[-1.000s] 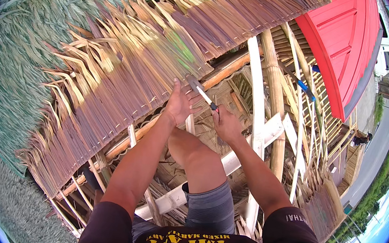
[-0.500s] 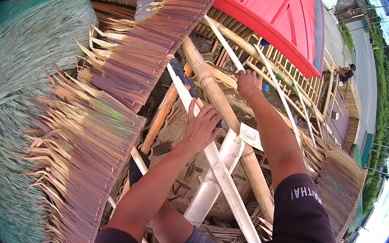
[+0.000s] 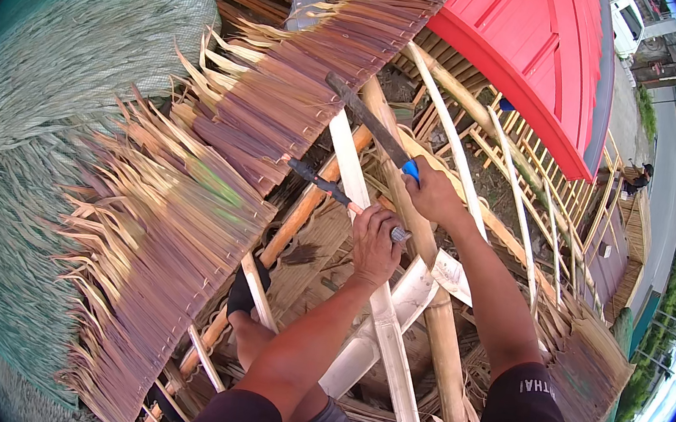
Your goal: The person secures thatch mats onto a bamboo roof frame using a hammer and nails. They repeatedly position mats, drive nails into the bamboo supports, and adjust the mats to ensure they are firmly attached.
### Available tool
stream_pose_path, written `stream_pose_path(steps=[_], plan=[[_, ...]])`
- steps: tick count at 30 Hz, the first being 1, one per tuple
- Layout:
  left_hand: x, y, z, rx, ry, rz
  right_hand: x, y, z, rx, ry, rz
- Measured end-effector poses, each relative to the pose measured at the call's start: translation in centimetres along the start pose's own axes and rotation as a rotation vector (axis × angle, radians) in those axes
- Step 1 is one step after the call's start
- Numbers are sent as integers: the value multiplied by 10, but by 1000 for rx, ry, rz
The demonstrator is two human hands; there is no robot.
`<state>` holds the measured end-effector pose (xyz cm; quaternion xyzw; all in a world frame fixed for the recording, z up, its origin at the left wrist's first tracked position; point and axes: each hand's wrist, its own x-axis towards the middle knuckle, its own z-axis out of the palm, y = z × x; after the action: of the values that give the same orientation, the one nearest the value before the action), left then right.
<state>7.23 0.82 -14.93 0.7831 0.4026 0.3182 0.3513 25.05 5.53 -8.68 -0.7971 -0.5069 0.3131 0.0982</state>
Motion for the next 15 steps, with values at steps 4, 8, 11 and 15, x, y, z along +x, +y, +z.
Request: stream_pose_path(steps=[4,8,11,15], plan=[[0,-3,4,-91,53,-62,22,-20,18,-43,-63,81],[-2,-8,2,-161,110,-97,23,-68,-44,180,161,-1],[-1,-6,2,-197,124,-120,32,-85,-60,626,604,-273],[2,-10,-5,-229,119,-112,37,-58,-12,-21,104,135]])
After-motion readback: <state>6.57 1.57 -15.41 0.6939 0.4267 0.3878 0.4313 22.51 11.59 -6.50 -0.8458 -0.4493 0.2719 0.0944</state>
